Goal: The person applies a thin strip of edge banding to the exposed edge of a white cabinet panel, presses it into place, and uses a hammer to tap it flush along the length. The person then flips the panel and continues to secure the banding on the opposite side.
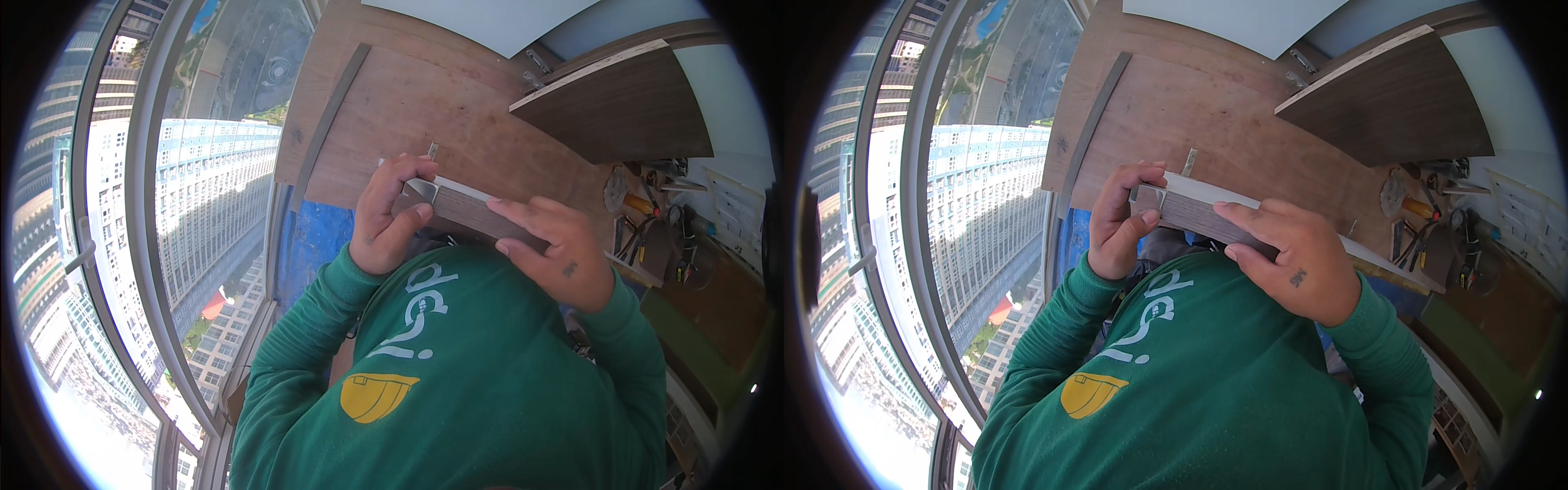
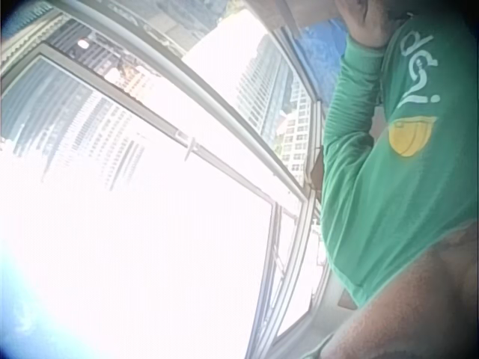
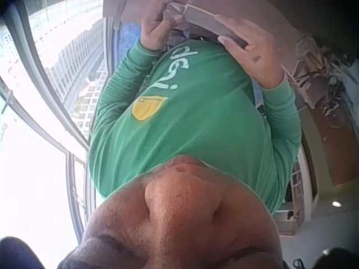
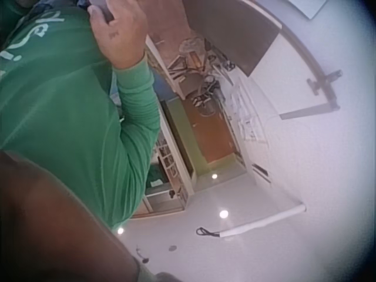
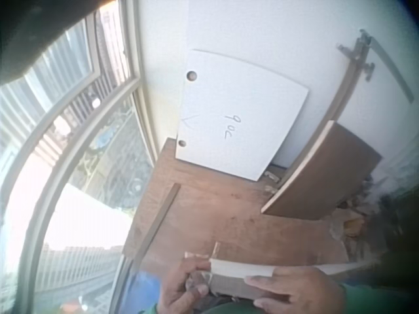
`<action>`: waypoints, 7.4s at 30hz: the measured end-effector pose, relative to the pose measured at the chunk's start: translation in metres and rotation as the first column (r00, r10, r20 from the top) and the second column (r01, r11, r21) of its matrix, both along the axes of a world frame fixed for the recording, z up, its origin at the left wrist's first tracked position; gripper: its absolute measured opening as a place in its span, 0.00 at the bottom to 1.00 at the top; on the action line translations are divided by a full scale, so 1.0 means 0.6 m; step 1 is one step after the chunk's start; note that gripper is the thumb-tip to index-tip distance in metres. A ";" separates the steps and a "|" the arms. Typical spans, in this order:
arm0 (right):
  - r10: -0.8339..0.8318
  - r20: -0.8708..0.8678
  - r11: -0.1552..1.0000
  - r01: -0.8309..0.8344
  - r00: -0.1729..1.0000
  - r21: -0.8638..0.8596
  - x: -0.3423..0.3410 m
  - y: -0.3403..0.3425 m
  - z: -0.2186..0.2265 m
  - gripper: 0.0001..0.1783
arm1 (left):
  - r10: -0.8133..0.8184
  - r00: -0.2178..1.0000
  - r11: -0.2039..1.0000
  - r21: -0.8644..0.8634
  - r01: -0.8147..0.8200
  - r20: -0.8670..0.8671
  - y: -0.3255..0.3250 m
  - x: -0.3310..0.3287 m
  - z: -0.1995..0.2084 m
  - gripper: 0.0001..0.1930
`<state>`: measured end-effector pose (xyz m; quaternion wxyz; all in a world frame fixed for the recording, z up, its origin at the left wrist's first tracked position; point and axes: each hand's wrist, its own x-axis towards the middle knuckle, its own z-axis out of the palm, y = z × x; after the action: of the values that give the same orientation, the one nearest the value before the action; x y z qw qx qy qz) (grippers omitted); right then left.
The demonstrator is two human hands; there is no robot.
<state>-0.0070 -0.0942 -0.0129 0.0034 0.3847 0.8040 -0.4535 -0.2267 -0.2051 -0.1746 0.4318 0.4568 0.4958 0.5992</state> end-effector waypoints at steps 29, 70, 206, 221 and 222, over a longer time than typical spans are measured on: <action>0.008 -0.035 1.000 -0.008 0.999 -0.011 -0.002 0.010 -0.018 0.25 | -0.309 0.945 0.951 -0.018 0.309 -0.112 0.040 -0.064 0.031 0.20; -0.030 -0.066 0.999 0.031 0.997 0.013 0.000 -0.004 -0.023 0.23 | -0.375 0.906 0.927 -0.062 0.370 -0.195 0.051 -0.073 0.047 0.23; -0.059 0.263 0.988 0.019 0.963 0.150 0.240 -0.010 -0.049 0.30 | -0.454 0.844 0.891 -0.164 0.424 -0.284 0.057 -0.093 0.019 0.27; -0.071 0.310 0.992 0.034 0.948 0.123 0.237 -0.004 -0.049 0.28 | -0.468 0.785 0.881 -0.142 0.451 -0.405 0.076 -0.093 0.034 0.24; -0.073 0.321 0.992 0.036 0.944 0.122 0.234 -0.002 -0.046 0.28 | -0.502 0.752 0.859 -0.150 0.489 -0.426 0.081 -0.098 0.034 0.26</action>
<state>0.1336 -0.0953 -0.0403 0.1012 0.4757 0.8061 -0.3371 -0.2854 -0.1564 -0.1540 0.4545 0.6914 0.4518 0.3335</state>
